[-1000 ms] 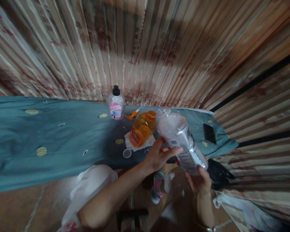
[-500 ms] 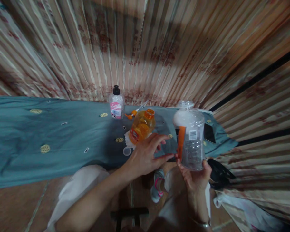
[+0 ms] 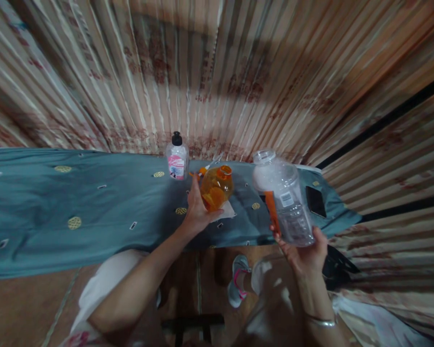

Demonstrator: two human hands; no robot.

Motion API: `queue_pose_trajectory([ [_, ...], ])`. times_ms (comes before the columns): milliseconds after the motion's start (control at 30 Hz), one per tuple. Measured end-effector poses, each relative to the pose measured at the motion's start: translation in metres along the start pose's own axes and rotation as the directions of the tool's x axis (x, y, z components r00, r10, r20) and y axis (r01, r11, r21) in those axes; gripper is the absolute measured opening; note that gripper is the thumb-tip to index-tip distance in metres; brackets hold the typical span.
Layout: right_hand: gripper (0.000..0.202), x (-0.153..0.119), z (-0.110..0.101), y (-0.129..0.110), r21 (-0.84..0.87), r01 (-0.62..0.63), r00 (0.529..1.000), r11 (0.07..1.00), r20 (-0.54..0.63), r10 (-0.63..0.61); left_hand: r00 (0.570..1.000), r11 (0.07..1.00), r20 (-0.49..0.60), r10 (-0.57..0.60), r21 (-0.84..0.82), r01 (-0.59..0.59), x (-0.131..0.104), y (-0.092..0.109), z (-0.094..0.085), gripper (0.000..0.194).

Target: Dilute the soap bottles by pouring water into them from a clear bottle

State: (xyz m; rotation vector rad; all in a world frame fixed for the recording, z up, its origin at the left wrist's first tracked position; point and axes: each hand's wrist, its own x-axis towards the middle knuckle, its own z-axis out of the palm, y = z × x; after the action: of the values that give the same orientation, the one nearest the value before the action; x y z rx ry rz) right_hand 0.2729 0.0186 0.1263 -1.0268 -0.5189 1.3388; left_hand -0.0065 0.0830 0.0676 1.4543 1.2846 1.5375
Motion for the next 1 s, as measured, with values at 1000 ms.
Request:
queue_pose_trajectory([
  [1000, 0.059, 0.035, -0.022, -0.014, -0.082, 0.079, 0.997, 0.994, 0.021, -0.078, 0.945, 0.884, 0.138, 0.297, 0.336, -0.326, 0.017, -0.003, 0.004, 0.113],
])
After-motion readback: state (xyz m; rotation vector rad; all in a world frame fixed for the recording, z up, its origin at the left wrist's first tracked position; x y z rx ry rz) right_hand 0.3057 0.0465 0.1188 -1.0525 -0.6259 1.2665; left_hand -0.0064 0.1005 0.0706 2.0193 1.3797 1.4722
